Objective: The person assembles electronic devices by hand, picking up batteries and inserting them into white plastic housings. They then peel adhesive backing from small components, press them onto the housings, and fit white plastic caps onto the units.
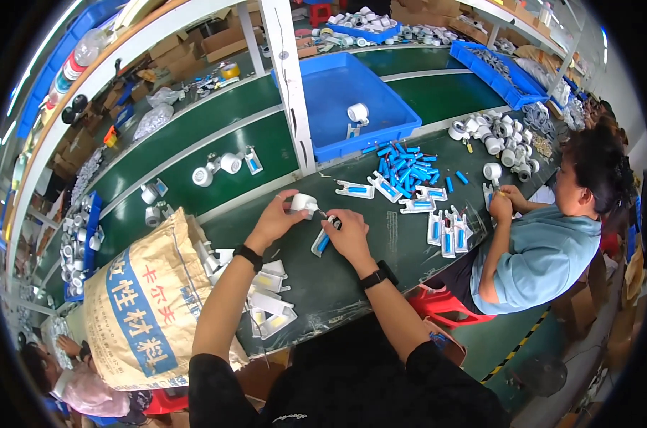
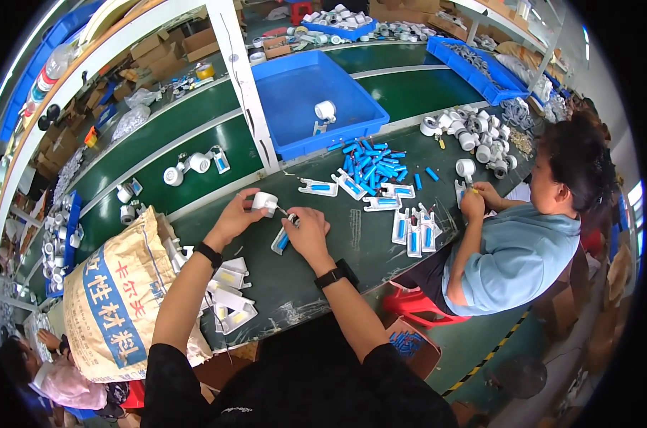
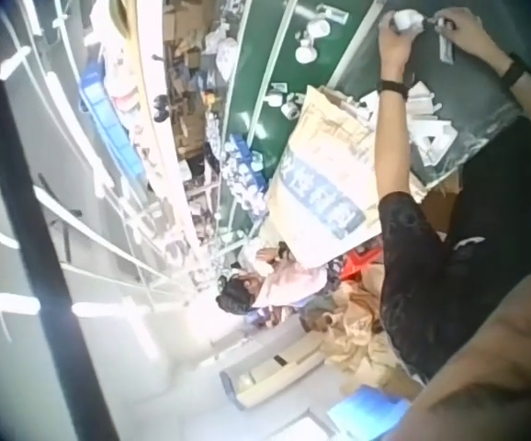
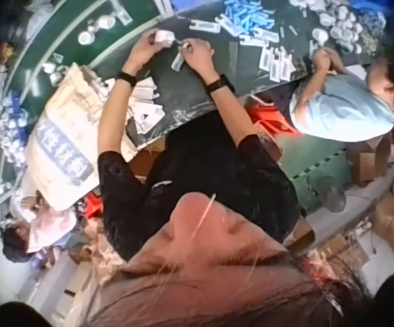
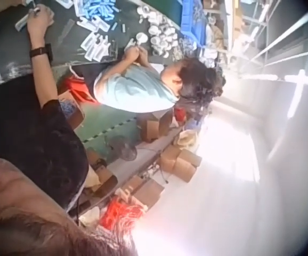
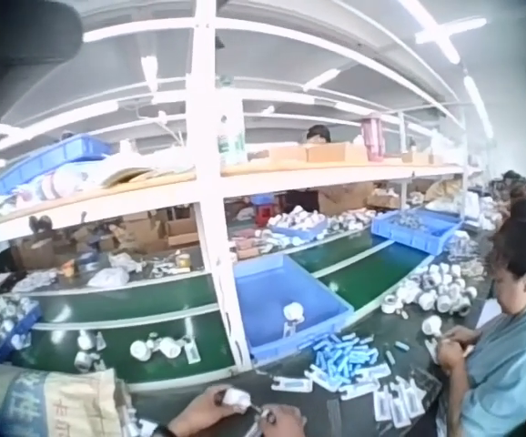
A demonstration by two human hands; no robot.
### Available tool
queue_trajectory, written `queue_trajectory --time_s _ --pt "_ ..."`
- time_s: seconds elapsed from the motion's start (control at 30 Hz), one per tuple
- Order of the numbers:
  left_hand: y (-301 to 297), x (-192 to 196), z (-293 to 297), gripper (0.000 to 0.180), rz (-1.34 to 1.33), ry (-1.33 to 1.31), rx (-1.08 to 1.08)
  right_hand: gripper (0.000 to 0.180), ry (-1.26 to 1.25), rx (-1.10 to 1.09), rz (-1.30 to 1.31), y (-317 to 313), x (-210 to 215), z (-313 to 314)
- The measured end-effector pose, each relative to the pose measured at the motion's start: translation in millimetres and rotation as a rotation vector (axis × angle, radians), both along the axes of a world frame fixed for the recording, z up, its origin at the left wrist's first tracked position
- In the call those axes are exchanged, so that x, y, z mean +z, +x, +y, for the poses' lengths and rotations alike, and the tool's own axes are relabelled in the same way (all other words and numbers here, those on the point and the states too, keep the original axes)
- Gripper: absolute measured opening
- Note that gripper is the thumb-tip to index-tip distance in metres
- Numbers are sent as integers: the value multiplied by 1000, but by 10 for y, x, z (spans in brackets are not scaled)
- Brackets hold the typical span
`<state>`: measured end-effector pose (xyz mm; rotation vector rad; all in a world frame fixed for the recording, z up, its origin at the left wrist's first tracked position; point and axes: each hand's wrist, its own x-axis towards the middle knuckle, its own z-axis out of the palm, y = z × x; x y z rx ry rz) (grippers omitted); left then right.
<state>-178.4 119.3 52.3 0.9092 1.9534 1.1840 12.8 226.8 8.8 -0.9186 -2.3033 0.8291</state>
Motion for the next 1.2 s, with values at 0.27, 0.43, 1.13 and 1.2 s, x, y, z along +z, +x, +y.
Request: queue_trajectory --time_s 0.27,0.43,1.13,1.2 --pt "-171 369 -342 67 -93 267 -46 25 -751 366 548 -335 83 -22" --pt "-261 637 -496 67 -23 340 -125 27 -1224 471 518 -304 425 -26" --pt "-1456 799 -740 70 453 13 314 20 242 706 499 -1996 826 27" --pt "-1606 782 -645 73 522 -49 378 19 18 619 478 -2197 828 53"
